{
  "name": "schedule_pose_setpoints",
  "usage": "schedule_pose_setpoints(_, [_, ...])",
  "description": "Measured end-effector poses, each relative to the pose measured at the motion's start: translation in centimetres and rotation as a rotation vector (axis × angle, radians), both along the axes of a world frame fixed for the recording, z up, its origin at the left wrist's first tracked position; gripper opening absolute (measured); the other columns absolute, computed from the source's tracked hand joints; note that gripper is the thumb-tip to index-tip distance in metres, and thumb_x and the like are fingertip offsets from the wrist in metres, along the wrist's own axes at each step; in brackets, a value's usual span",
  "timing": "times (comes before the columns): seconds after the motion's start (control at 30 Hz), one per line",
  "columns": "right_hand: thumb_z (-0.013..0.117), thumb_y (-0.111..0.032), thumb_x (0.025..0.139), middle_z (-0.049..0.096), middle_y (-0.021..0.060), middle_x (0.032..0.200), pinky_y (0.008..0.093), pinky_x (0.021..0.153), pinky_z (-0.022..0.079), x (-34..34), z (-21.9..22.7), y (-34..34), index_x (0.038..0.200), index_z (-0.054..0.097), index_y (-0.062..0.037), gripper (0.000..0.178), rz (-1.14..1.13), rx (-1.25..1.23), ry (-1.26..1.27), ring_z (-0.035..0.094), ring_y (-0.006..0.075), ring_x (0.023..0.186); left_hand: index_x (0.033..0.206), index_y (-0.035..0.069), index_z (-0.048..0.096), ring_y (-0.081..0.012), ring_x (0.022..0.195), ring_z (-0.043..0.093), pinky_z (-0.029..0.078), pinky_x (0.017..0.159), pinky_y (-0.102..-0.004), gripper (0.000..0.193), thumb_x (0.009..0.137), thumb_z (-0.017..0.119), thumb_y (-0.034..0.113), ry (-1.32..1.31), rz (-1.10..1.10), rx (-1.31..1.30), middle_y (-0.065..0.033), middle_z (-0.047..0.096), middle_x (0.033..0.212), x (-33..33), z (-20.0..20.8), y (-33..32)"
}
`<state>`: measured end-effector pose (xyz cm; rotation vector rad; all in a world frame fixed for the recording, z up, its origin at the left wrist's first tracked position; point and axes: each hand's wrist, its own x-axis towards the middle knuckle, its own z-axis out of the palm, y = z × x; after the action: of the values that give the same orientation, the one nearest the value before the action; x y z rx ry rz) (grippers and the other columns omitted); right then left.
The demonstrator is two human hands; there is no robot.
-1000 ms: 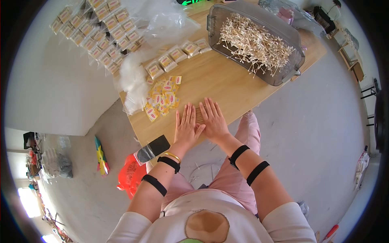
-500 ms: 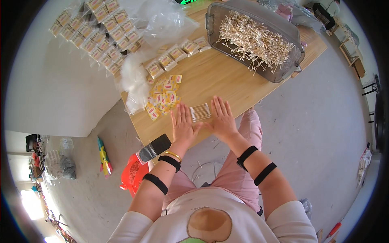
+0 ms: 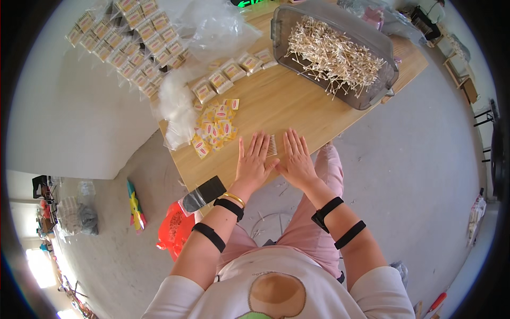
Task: Arranging and packaging cotton swabs into small plastic bags.
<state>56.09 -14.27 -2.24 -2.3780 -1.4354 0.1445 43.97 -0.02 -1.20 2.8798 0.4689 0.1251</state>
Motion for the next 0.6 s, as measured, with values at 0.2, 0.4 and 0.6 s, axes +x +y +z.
schedule_pose_setpoints(0.2, [0.066,-0.048,0.090,0.027,0.0249,0.163,0.0488,0.127,0.013,-0.5,0.1,0.9,0.156,0.026,0.0058,0.094,0.016,0.086,0.017,0.018,0.0356,0.155,0.159,-0.002,0.024,-0.0337,0.157,0.013,0.000,0.125,-0.0588,0.089,0.101,0.034,0.064,-0.176,0.106,-0.075,-0.0198,0.023,0.167,-1.0,0.0,0.4])
schedule_pose_setpoints(0.4, [0.061,-0.049,0.093,0.028,0.0253,0.162,0.0511,0.127,0.014,-1.7,-0.2,3.3,0.157,0.028,0.0000,0.088,0.030,0.051,-0.069,0.019,0.0379,0.154,0.159,-0.005,0.020,-0.0320,0.158,0.006,-0.002,0.125,-0.0573,0.092,0.102,0.025,0.067,0.024,0.160,0.051,-0.0191,0.017,0.169,-2.2,-1.7,1.4])
schedule_pose_setpoints(0.6, [0.056,-0.049,0.097,0.025,0.0251,0.164,0.0532,0.126,0.012,-2.2,-0.9,4.1,0.158,0.028,-0.0025,0.082,0.033,-0.009,-0.111,0.019,0.0393,0.154,0.159,-0.007,0.019,-0.0327,0.158,0.006,-0.003,0.125,-0.0566,0.090,0.103,0.027,0.064,-0.035,0.193,-0.065,-0.0194,0.016,0.169,-2.6,-1.4,1.1])
